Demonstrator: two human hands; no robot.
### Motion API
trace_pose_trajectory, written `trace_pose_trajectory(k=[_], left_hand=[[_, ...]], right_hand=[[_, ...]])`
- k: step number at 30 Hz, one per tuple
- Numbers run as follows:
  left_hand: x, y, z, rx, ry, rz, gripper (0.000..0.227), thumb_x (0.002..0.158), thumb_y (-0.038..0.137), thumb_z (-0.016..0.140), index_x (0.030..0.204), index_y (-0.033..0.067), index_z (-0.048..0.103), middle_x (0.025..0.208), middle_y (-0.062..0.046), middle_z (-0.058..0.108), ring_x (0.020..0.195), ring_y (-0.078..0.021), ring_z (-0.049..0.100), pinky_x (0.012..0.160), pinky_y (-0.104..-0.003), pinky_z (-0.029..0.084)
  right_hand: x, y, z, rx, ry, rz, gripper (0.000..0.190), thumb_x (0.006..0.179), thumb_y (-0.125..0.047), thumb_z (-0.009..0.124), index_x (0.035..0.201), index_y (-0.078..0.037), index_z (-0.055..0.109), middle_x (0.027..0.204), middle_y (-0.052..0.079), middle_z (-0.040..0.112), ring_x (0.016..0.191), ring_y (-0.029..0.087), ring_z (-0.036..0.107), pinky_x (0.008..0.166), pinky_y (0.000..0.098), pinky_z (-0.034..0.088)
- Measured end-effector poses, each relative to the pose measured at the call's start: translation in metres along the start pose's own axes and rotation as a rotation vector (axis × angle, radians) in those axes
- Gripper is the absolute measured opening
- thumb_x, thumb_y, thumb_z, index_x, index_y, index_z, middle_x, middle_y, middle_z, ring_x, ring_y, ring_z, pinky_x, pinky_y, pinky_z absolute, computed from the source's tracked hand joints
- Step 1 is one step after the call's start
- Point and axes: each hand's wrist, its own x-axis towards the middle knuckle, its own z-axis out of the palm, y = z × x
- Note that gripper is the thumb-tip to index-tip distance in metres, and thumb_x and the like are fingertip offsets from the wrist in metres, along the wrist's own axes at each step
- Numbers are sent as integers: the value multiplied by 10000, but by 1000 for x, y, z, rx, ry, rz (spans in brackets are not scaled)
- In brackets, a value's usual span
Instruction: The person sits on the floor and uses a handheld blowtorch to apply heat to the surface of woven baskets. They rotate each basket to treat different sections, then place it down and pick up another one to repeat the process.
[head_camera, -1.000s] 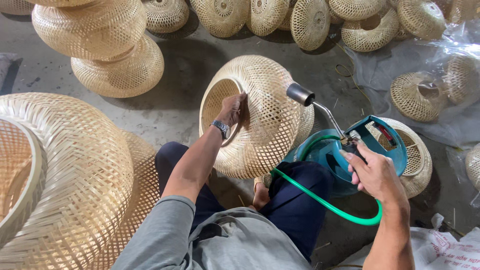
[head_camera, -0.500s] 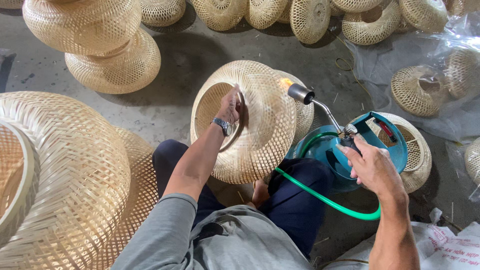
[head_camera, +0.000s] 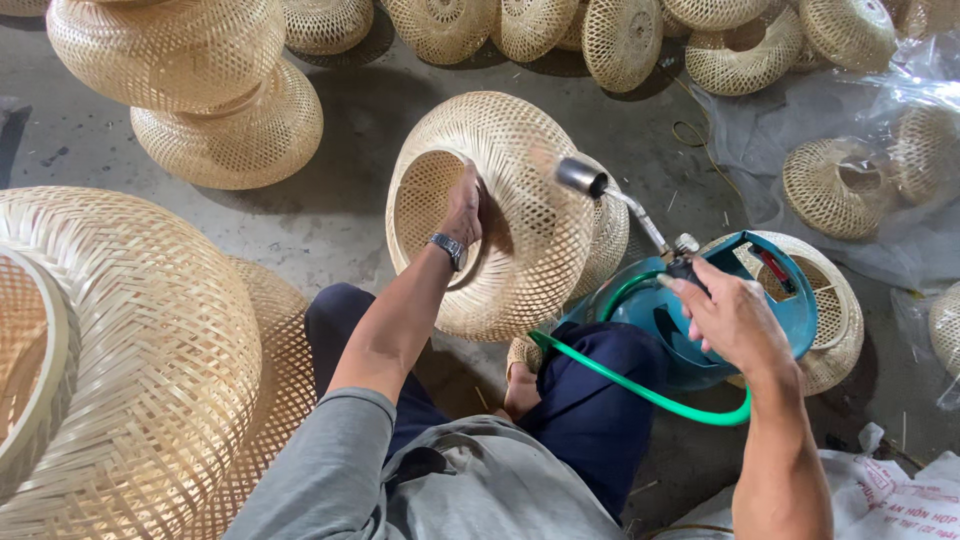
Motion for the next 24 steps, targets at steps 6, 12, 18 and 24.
trace_pose_trajectory(k=[6,12,18,24], left_hand=[[24,-22,-11,173,222,247,721,1070,560,475,1142,-148,589,940,-157,581,870,-271,520,866,-496,523],[-42,-10,-29,410,203,508,583,1013,538,491,790,29,666,778,-35,607,735,-148,525,716,-328,414],[-78,8,-38,229,-83,654,469,1059,386,586,805,-5,634,686,65,518,649,-64,420,575,-280,341],[-82,30,-53,220,-230,792,342,1050,315,606,922,19,720,762,102,597,700,-14,486,601,-211,396]], right_hand=[[4,0,-1,44,-46,-77,321,972,-288,615,1232,-123,704,675,55,666,504,122,590,430,313,494],[11,2,-7,35,-7,-114,333,1000,-271,613,1248,-59,677,655,44,634,507,107,576,435,300,480],[15,11,-33,85,-4,-181,375,959,-249,647,1284,-63,666,596,31,605,485,89,538,409,279,452],[17,15,-63,113,-33,-229,272,966,-250,641,1102,-41,750,619,6,614,490,63,519,395,255,431]])
